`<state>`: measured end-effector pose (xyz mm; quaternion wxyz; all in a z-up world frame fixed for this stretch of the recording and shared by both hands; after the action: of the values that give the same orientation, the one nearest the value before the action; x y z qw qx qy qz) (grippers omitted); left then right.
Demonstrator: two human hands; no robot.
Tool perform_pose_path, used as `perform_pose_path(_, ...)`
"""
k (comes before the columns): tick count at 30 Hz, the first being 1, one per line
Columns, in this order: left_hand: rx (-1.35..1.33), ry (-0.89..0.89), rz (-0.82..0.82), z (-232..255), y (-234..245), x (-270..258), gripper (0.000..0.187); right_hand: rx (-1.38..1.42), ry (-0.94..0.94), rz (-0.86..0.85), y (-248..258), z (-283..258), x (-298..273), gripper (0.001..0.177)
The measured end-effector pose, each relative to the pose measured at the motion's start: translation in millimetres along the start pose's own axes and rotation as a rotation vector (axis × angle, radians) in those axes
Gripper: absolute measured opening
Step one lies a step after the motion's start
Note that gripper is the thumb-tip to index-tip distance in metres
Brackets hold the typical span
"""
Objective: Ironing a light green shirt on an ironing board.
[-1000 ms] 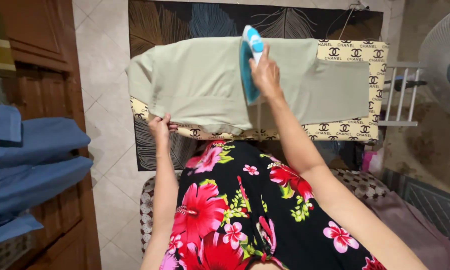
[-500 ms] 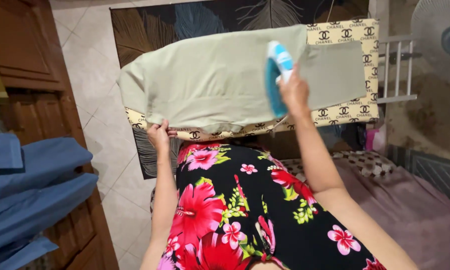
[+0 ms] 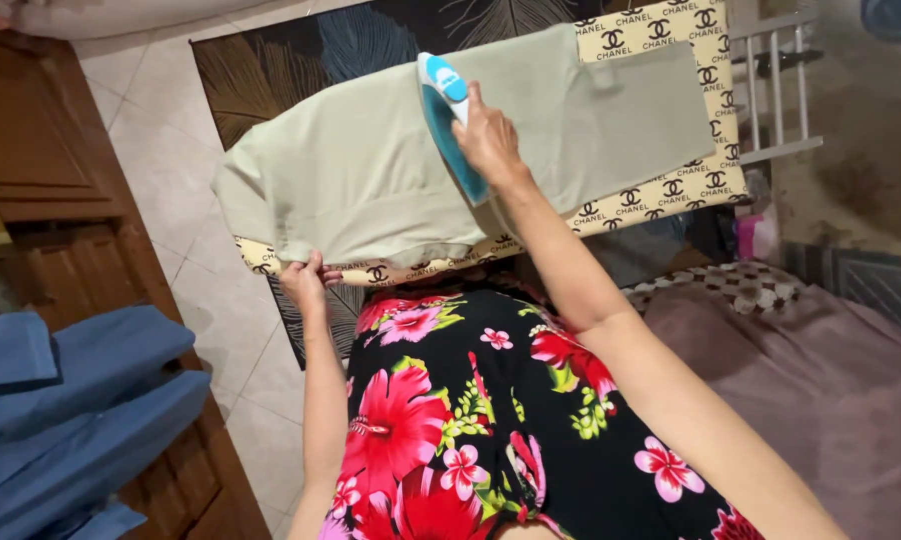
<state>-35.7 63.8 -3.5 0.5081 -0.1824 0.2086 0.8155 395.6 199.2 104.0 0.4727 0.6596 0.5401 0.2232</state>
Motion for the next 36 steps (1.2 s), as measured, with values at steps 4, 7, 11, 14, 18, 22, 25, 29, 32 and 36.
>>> perform_pose_path(4,-0.026,-0.015,0.002,-3.1,1.8,-1.9,0.019,-0.140,0.079,0.158,14.0,75.8,28.3,0.070)
perform_pose_path(7,-0.049,-0.019,0.001,-3.2,0.6,-0.9,0.020,-0.107,-0.280,0.068,54.8,149.4,41.0,0.076)
perform_pose_path(11,-0.023,-0.026,0.006,4.4,-5.4,-4.9,0.020,0.098,-0.364,0.044,91.5,142.0,14.7,0.068)
perform_pose_path(14,-0.027,-0.035,0.030,-25.0,6.2,13.2,0.020,0.096,-0.340,-0.042,69.9,101.8,-43.3,0.064)
perform_pose_path(18,-0.031,-0.054,0.066,-44.5,12.1,30.1,0.025,-0.006,-0.318,-0.229,18.3,91.6,-92.7,0.067)
perform_pose_path(22,-0.034,-0.046,0.064,-42.4,11.1,24.9,0.026,-0.027,-0.276,-0.177,33.6,96.1,-68.1,0.067)
perform_pose_path(25,-0.031,-0.042,0.043,-42.7,13.4,26.9,0.027,-0.070,-0.245,0.040,48.5,114.4,-10.0,0.061)
perform_pose_path(29,-0.029,-0.050,0.034,-51.2,12.6,34.8,0.026,0.028,-0.318,0.092,67.5,144.2,44.8,0.068)
perform_pose_path(32,-0.044,-0.049,0.030,-54.8,13.1,36.5,0.028,0.094,-0.295,0.065,67.1,116.0,19.7,0.070)
perform_pose_path(36,-0.015,-0.061,0.037,-52.1,12.4,34.5,0.028,0.190,-0.196,-0.092,42.0,51.4,-54.9,0.069)
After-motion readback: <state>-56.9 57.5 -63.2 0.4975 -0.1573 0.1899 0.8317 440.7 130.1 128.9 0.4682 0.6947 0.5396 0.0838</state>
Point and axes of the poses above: each hand's wrist, its own x-axis towards the middle knuckle, its own y-axis out of the back of the hand, z = x × y, the point moved 8 cm from there along x, towards the middle knuckle, and after that the axes turned 8 degrees about -y, right-handed, at the moved point
